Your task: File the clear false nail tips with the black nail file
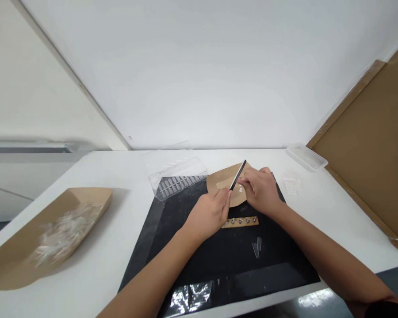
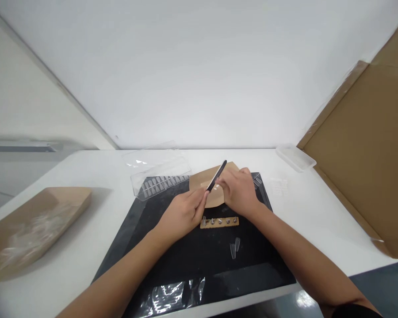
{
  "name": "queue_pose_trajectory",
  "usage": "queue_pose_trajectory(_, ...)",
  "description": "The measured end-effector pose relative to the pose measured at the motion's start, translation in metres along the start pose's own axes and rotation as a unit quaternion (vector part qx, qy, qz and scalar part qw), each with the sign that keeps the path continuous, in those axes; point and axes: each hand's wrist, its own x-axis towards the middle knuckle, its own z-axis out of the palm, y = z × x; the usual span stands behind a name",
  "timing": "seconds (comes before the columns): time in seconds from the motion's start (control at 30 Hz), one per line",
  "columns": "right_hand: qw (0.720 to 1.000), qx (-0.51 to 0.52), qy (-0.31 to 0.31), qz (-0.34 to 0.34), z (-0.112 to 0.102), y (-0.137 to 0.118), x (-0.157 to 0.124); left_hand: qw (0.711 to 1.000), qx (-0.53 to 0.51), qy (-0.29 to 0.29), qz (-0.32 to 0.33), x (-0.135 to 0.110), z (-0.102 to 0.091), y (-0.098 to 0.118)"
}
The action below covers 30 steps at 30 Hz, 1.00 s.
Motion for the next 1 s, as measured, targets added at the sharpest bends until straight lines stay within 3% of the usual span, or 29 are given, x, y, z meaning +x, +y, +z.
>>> queue_pose_trajectory(0.17, 1.000, 0.001, 0.021, 0.017, 0.0016, 0.0003, -0.0001, 1.000, -0.004, -0.009, -0.012, -0.0001, -0.0001, -0.0004)
queue_pose_trajectory(0.3, 1.000, 0.014, -0.015, -0.019, 0.0025, -0.0015, -0.0015, 1.000, -0.003, -0.010, -0.012, 0.0000, -0.0002, -0.0007)
queue_pose_trajectory(0.43, 0.999, 0.012, 0.029, 0.013, 0.0029, -0.0028, -0.0022, 1.000, -0.004, 0.001, -0.014, 0.0011, -0.0013, -0.0002)
queue_pose_trajectory(0.57, 1.000, 0.011, 0.001, -0.018, 0.0028, -0.0020, -0.0018, 1.000, -0.007, 0.008, -0.007, 0.0027, -0.0025, 0.0003)
queue_pose_trajectory(0.7, 0.999, -0.012, 0.036, 0.010, 0.0012, -0.0023, -0.0002, 1.000, -0.006, 0.005, -0.008, 0.0027, -0.0021, 0.0005)
queue_pose_trajectory(0.83, 0.999, -0.005, 0.011, -0.030, 0.0012, -0.0037, -0.0002, 1.000, 0.011, 0.000, -0.009, 0.0020, -0.0013, 0.0007)
queue_pose_trajectory(1.0, 0.999, -0.012, 0.045, 0.021, 0.0006, -0.0002, 0.0008, 1.000, 0.013, -0.002, -0.004, 0.0018, -0.0005, 0.0008)
